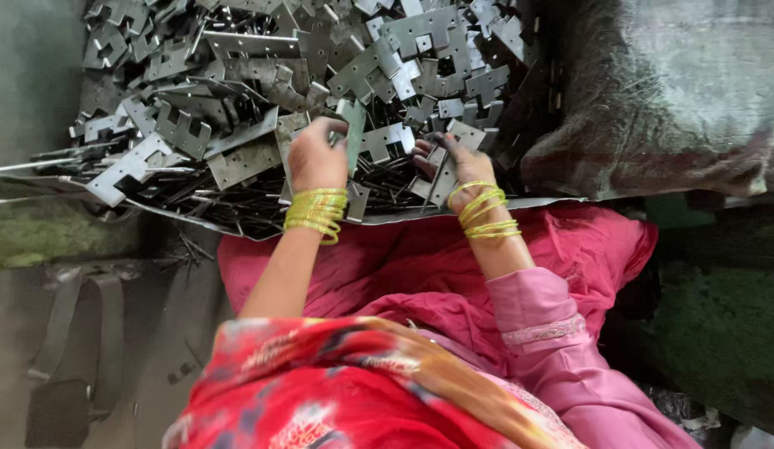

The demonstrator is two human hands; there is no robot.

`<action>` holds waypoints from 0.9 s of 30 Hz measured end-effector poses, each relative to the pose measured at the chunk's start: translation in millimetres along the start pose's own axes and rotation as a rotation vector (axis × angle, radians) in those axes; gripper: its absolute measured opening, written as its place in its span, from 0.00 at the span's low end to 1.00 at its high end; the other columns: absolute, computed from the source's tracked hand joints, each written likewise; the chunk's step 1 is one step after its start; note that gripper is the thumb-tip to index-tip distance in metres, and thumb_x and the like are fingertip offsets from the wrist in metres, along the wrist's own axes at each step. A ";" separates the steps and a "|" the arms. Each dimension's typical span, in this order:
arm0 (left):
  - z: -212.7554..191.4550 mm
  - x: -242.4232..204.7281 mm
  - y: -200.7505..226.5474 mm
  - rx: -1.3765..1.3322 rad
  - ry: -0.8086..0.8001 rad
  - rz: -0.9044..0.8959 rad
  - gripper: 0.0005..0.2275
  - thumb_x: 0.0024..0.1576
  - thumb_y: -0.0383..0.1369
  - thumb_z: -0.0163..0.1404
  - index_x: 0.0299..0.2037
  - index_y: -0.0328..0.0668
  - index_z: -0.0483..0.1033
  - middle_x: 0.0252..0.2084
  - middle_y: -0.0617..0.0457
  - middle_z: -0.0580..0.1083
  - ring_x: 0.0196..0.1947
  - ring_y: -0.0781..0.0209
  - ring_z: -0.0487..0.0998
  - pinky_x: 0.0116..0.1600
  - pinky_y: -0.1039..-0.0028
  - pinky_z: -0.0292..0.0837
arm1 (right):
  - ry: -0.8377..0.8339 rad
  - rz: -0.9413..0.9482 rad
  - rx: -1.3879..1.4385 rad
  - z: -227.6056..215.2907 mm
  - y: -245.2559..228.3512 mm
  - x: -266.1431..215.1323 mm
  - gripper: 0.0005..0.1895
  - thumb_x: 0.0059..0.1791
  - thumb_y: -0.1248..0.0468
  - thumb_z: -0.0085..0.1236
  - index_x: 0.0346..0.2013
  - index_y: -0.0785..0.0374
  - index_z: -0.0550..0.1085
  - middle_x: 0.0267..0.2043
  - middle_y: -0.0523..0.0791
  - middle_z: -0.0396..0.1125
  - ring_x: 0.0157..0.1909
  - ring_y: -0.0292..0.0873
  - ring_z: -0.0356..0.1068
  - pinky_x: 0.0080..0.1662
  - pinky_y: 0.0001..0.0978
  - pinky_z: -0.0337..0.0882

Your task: The person sits on the floor and repeatedly picks up small metal plates and thin metal rods from a large pile. They insert the rods into holes in the plates and place the assembled units back into the pile. The task continues with consistent hand movements and no visible tools.

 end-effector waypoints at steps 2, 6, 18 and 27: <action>0.9 -9.9 -3.8 -0.197 0.063 -0.111 0.11 0.51 0.27 0.57 0.45 0.45 0.81 0.43 0.49 0.81 0.38 0.56 0.84 0.44 0.67 0.78 | -0.023 -0.029 -0.015 4.7 -3.9 -6.0 0.14 0.52 0.68 0.56 0.51 0.70 0.69 0.49 0.60 0.74 0.47 0.58 0.78 0.48 0.49 0.83; 41.7 -37.6 14.9 -0.626 -0.096 -0.021 0.10 0.51 0.27 0.62 0.43 0.38 0.83 0.41 0.47 0.83 0.40 0.57 0.84 0.48 0.69 0.80 | -0.099 0.028 0.016 23.3 3.0 -16.4 0.27 0.49 0.45 0.51 0.51 0.64 0.72 0.44 0.56 0.75 0.39 0.55 0.78 0.36 0.54 0.80; 93.7 -40.2 45.3 -0.316 -0.505 0.122 0.10 0.55 0.34 0.56 0.45 0.42 0.81 0.42 0.43 0.79 0.45 0.41 0.78 0.50 0.60 0.73 | -0.347 -0.981 -0.976 90.2 -105.7 -101.2 0.28 0.48 0.65 0.67 0.60 0.65 0.67 0.59 0.54 0.67 0.59 0.53 0.68 0.60 0.42 0.70; 85.3 18.9 33.1 0.578 -0.110 0.288 0.06 0.51 0.35 0.54 0.35 0.47 0.81 0.38 0.49 0.78 0.43 0.51 0.79 0.48 0.64 0.72 | -0.015 -0.647 -1.934 20.5 -254.3 -87.9 0.17 0.44 0.69 0.66 0.48 0.63 0.80 0.42 0.50 0.77 0.42 0.47 0.78 0.48 0.36 0.75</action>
Point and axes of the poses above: each hand's wrist, its own x-axis towards the middle knuckle, its own z-axis out of the palm, y = z × x, the point moved 7 cm from there along x, towards the middle knuckle
